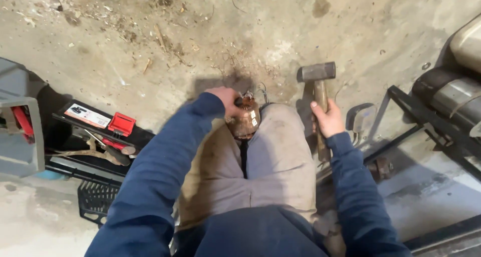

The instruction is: Dismantling an electric motor stator to extract copper wiring using a hammer.

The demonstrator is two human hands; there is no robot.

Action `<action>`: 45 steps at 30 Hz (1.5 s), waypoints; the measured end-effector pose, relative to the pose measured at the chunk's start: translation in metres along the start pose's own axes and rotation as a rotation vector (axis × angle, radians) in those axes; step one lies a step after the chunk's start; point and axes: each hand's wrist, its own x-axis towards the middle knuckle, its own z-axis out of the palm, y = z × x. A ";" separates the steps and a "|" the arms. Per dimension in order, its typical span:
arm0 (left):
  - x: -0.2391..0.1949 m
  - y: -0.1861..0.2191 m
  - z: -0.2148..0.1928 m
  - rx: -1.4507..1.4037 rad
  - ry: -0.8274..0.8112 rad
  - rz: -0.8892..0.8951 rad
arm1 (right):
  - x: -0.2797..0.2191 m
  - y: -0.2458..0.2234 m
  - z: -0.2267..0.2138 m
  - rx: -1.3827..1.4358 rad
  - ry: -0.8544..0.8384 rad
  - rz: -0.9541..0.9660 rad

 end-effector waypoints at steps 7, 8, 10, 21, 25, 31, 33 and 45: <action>-0.024 0.033 0.020 0.235 0.086 -0.014 | 0.014 0.011 -0.008 -0.049 -0.014 -0.092; -0.031 0.032 0.037 0.238 0.084 -0.013 | 0.015 0.012 -0.008 -0.046 -0.012 -0.092; -0.045 0.028 0.067 0.227 0.401 0.113 | 0.021 0.011 -0.005 -0.020 -0.009 -0.019; -0.067 0.038 0.082 0.135 0.622 0.120 | 0.007 0.004 0.009 -0.750 0.351 -0.389; -0.067 0.033 0.088 0.164 0.602 0.102 | -0.038 -0.057 0.062 -0.623 0.160 -0.662; -0.069 0.023 0.096 0.236 0.612 0.139 | 0.016 -0.090 0.157 -0.775 -0.235 -0.805; -0.069 0.023 0.101 0.243 0.642 0.124 | 0.021 -0.113 0.169 -0.939 -0.352 -0.734; -0.068 -0.001 0.051 -0.436 0.783 0.001 | 0.032 -0.090 0.161 -1.004 -0.462 -1.024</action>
